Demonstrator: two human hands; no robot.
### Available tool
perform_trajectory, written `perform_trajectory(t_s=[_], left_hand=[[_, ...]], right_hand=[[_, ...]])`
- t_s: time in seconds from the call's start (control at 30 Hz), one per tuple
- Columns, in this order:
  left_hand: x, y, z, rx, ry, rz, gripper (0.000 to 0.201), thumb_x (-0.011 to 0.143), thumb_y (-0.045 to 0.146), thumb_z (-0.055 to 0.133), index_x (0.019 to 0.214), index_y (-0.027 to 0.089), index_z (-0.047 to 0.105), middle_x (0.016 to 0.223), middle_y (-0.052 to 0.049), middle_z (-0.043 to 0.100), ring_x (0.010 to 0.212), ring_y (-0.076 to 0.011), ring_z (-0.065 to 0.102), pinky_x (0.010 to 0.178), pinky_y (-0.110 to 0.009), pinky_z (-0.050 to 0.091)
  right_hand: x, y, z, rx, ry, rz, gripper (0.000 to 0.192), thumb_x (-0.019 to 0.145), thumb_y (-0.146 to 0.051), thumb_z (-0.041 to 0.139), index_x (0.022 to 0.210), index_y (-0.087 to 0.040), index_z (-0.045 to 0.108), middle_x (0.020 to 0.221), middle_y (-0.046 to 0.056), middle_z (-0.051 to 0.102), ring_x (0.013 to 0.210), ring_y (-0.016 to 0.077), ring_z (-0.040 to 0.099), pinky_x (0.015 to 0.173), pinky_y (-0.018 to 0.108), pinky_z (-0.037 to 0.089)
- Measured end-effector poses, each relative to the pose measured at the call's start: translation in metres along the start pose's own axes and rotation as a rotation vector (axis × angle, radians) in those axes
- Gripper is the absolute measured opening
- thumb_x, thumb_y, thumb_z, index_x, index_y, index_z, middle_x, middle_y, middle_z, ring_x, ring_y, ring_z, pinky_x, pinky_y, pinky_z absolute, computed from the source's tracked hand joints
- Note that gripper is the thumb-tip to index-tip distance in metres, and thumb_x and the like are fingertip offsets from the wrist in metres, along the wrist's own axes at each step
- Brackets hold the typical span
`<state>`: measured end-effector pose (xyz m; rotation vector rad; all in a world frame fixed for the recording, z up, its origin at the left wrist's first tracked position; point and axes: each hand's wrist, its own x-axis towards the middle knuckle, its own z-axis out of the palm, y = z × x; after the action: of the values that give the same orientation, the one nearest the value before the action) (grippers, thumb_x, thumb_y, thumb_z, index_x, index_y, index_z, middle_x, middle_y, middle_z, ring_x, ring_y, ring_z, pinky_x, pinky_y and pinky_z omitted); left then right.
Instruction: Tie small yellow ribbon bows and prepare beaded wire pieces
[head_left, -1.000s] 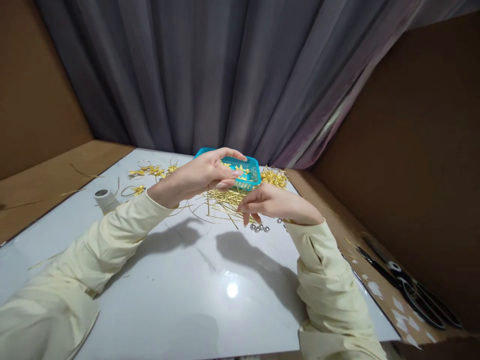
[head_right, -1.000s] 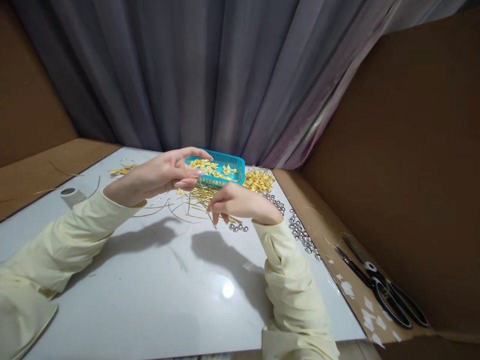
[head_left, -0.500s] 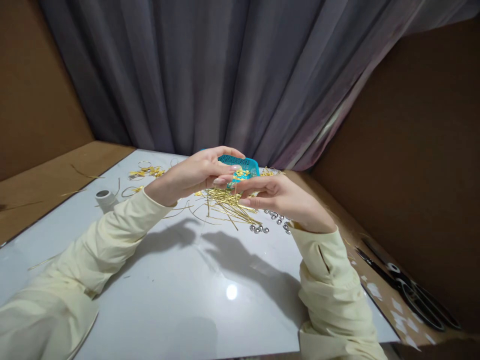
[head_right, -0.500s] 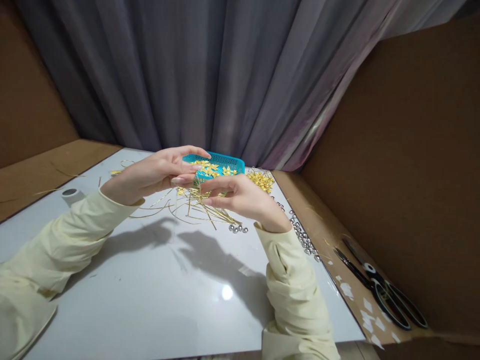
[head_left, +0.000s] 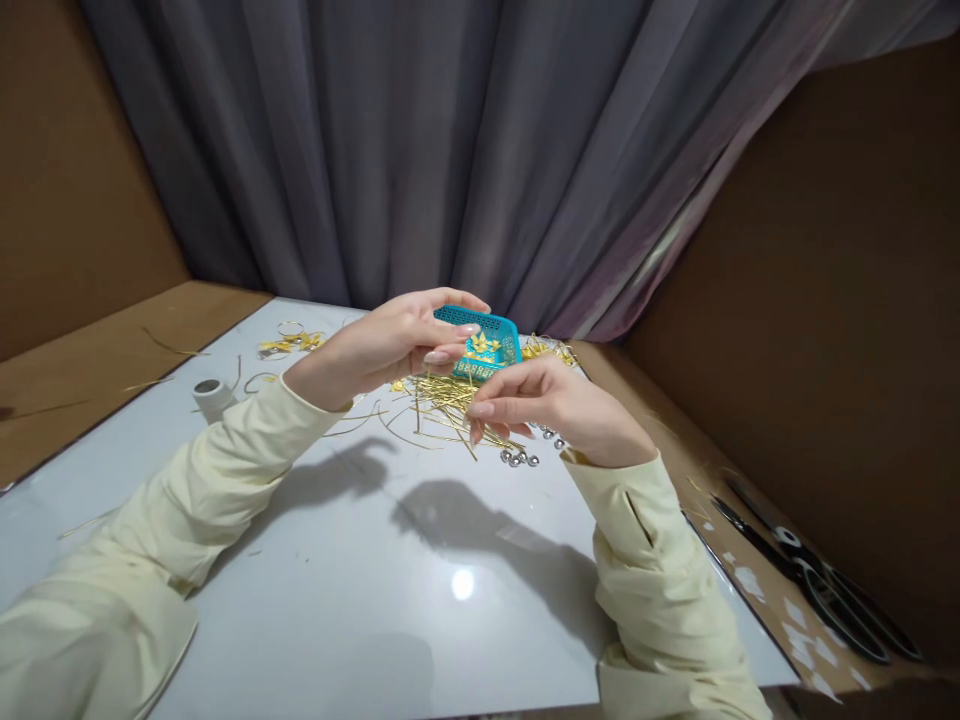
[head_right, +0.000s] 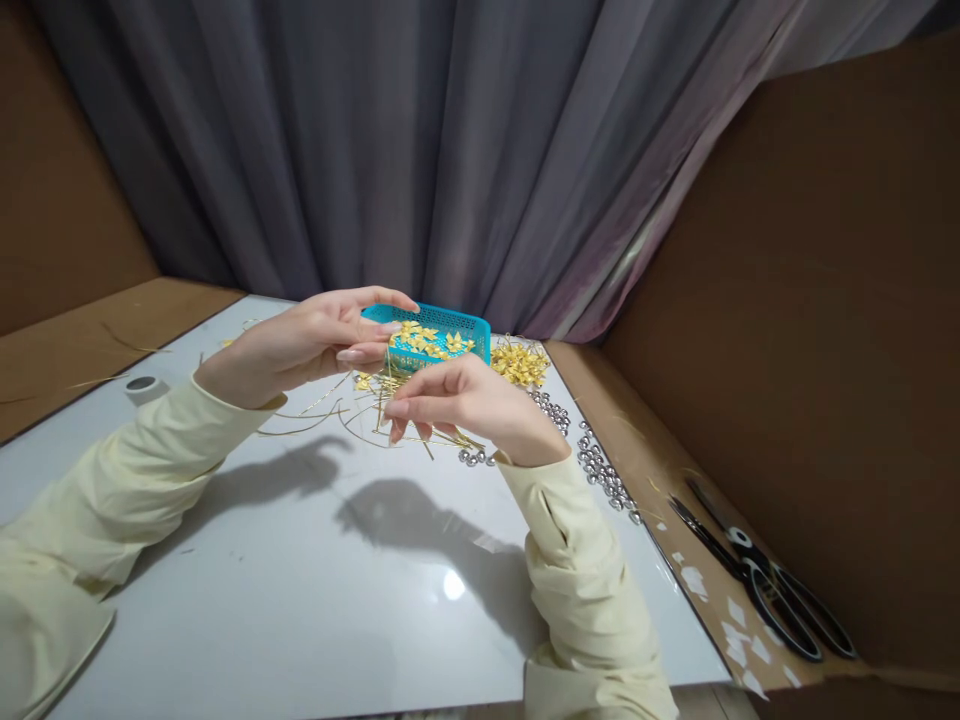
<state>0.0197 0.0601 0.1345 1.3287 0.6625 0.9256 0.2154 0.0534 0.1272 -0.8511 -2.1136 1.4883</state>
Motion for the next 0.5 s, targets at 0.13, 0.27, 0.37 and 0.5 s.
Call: perform_trajectory(t_s=[0.13,0.27,0.37,0.5], left_hand=[[-0.002,0.001,-0.004,0.069,-0.013,0.009,0.021,0.088,0.008,0.050,0.108,0.016,0.051,0.050,0.009,0.039,0.045,-0.0049,0.035,0.051,-0.016,0.033],[-0.004,0.000,-0.012,0.446,-0.133,-0.019,0.019,0.091,0.029,0.052,0.106,0.019,0.056,0.063,0.003,0.053,0.059,-0.0098,0.048,0.056,-0.019,0.035],[-0.007,-0.002,-0.010,0.715,-0.176,0.024,0.031,0.091,0.043,0.048,0.107,0.020,0.057,0.096,-0.003,0.061,0.089,-0.0149,0.054,0.072,-0.021,0.040],[-0.011,-0.004,0.003,0.793,-0.353,-0.010,0.034,0.090,0.042,0.048,0.116,0.020,0.050,0.091,-0.001,0.059,0.080,-0.0137,0.054,0.065,-0.019,0.040]], right_hand=[[-0.003,-0.004,-0.004,-0.046,-0.040,0.036,0.019,0.080,-0.030,0.067,0.076,-0.012,0.071,0.069,0.003,0.068,0.053,0.0071,0.047,0.043,0.020,0.032],[-0.009,-0.011,-0.005,-0.201,-0.044,0.092,0.022,0.083,-0.032,0.062,0.078,-0.013,0.072,0.061,0.000,0.060,0.053,0.0075,0.045,0.045,0.020,0.033],[-0.014,-0.014,-0.003,-0.314,-0.046,0.092,0.022,0.086,-0.028,0.056,0.081,-0.013,0.071,0.064,0.001,0.061,0.056,0.0081,0.049,0.048,0.020,0.037],[-0.019,-0.020,0.003,-0.492,-0.020,0.045,0.021,0.087,-0.023,0.052,0.081,-0.013,0.069,0.068,0.002,0.064,0.058,0.0094,0.053,0.052,0.020,0.041]])
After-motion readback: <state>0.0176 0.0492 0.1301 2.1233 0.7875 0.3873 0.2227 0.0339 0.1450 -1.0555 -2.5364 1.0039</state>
